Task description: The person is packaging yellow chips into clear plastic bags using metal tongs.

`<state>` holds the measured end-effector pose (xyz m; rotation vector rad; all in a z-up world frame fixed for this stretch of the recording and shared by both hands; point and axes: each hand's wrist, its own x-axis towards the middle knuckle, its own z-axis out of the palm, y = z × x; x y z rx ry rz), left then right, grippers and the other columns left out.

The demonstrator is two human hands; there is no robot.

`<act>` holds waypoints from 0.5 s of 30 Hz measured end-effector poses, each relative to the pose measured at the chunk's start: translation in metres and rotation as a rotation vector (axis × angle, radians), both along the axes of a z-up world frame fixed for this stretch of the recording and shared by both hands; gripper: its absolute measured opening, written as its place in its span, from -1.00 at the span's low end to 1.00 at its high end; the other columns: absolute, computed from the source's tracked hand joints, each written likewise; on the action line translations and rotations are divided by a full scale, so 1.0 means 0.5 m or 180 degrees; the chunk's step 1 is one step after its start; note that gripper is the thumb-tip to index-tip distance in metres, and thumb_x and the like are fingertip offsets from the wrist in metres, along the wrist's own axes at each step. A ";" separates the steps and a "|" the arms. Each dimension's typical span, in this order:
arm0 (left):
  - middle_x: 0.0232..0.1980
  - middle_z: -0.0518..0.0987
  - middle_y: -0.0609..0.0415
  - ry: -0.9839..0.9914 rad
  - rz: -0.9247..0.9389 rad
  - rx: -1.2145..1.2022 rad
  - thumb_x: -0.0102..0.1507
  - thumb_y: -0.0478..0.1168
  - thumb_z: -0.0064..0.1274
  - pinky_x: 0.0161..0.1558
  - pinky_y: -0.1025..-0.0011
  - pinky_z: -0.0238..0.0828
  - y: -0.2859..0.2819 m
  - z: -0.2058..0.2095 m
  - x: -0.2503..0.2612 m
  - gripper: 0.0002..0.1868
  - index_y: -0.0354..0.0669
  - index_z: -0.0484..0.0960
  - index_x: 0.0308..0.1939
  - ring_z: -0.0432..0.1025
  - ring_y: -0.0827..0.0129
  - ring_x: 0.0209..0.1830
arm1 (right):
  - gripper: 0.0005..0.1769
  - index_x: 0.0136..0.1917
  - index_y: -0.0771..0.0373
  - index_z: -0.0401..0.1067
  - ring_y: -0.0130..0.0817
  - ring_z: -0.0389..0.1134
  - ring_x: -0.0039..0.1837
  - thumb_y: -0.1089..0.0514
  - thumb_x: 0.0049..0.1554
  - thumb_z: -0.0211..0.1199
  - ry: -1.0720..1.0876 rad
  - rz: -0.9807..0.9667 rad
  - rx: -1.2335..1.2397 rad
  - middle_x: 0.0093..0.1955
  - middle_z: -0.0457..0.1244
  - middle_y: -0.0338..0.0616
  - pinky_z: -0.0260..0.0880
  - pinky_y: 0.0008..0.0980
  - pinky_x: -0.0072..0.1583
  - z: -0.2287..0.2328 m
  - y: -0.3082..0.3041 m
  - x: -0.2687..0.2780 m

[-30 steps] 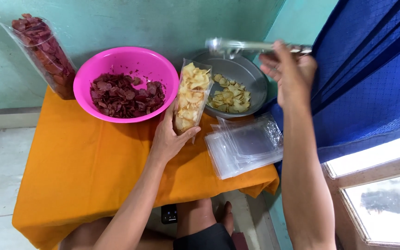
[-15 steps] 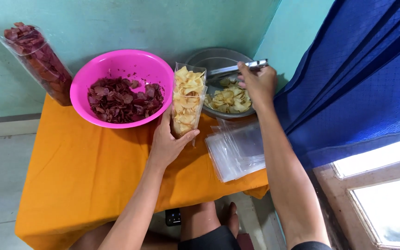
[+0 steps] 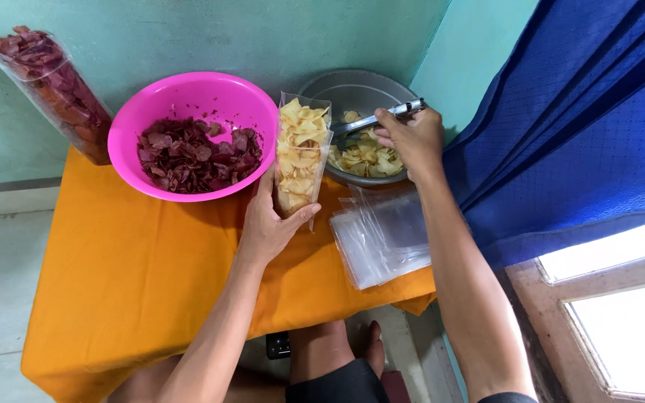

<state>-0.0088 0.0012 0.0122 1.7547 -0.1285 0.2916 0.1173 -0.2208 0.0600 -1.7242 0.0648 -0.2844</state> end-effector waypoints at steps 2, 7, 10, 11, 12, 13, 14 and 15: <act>0.38 0.42 -0.25 0.0008 -0.0028 -0.0008 0.03 0.13 0.41 0.45 -0.06 0.08 -0.001 0.007 -0.003 0.07 -0.16 0.22 0.48 0.24 -0.11 0.47 | -0.52 0.09 0.58 0.43 0.05 0.53 0.00 0.09 0.12 0.42 0.0030 -0.0001 0.0058 0.02 0.38 0.37 0.64 -0.16 0.02 -0.003 0.005 0.002; 0.35 0.44 -0.28 -0.0015 -0.0047 -0.0044 0.06 0.13 0.39 0.43 -0.08 0.11 0.000 0.015 -0.010 0.04 -0.20 0.22 0.46 0.26 -0.13 0.45 | -0.51 0.12 0.56 0.42 0.00 0.54 0.00 0.10 0.11 0.42 0.0054 0.0044 0.0343 0.04 0.38 0.34 0.66 -0.17 0.04 0.007 0.010 0.001; 0.35 0.44 -0.29 0.0018 -0.0075 -0.0044 0.05 0.14 0.39 0.43 -0.08 0.12 0.002 0.017 -0.010 0.05 -0.21 0.21 0.46 0.25 -0.15 0.44 | -0.48 0.11 0.58 0.38 0.03 0.55 -0.01 0.08 0.11 0.42 0.0075 0.0046 0.0586 0.02 0.38 0.35 0.65 -0.16 0.05 0.024 -0.006 -0.008; 0.36 0.43 -0.29 0.0021 -0.0053 -0.0015 0.05 0.14 0.39 0.43 -0.08 0.11 0.003 0.015 -0.007 0.06 -0.20 0.21 0.47 0.25 -0.15 0.44 | -0.46 0.14 0.58 0.34 0.05 0.54 0.01 0.09 0.12 0.43 0.0049 0.0032 0.0694 0.03 0.37 0.30 0.64 -0.13 0.07 0.029 -0.017 -0.014; 0.36 0.43 -0.29 0.0024 -0.0030 0.0013 0.04 0.14 0.40 0.43 -0.07 0.11 0.005 0.012 -0.005 0.06 -0.19 0.22 0.47 0.25 -0.15 0.45 | -0.44 0.16 0.57 0.30 0.08 0.54 0.03 0.09 0.13 0.43 0.0022 0.0018 0.0801 0.03 0.35 0.25 0.63 -0.10 0.08 0.034 -0.027 -0.019; 0.36 0.43 -0.29 0.0026 -0.0026 0.0000 0.04 0.14 0.40 0.43 -0.07 0.11 0.004 0.017 -0.007 0.06 -0.19 0.22 0.47 0.25 -0.15 0.45 | -0.44 0.16 0.57 0.30 0.08 0.54 0.03 0.09 0.13 0.43 0.0025 0.0022 0.0789 0.03 0.35 0.25 0.63 -0.10 0.08 0.048 -0.041 -0.024; 0.36 0.43 -0.31 -0.0019 -0.0054 0.0002 0.04 0.16 0.38 0.43 -0.09 0.11 0.004 0.023 -0.010 0.06 -0.20 0.22 0.47 0.25 -0.18 0.44 | -0.48 0.10 0.49 0.31 -0.04 0.56 0.01 0.07 0.11 0.45 0.0048 0.0065 0.1011 -0.02 0.37 0.12 0.64 -0.18 0.09 0.062 -0.055 -0.029; 0.37 0.42 -0.33 -0.0066 -0.0072 0.0002 0.05 0.17 0.37 0.42 -0.11 0.10 0.005 0.028 -0.014 0.06 -0.21 0.22 0.46 0.25 -0.20 0.44 | -0.51 0.05 0.41 0.32 -0.17 0.58 -0.02 0.04 0.10 0.47 0.0073 0.0117 0.1232 -0.07 0.40 -0.02 0.66 -0.27 0.11 0.076 -0.066 -0.034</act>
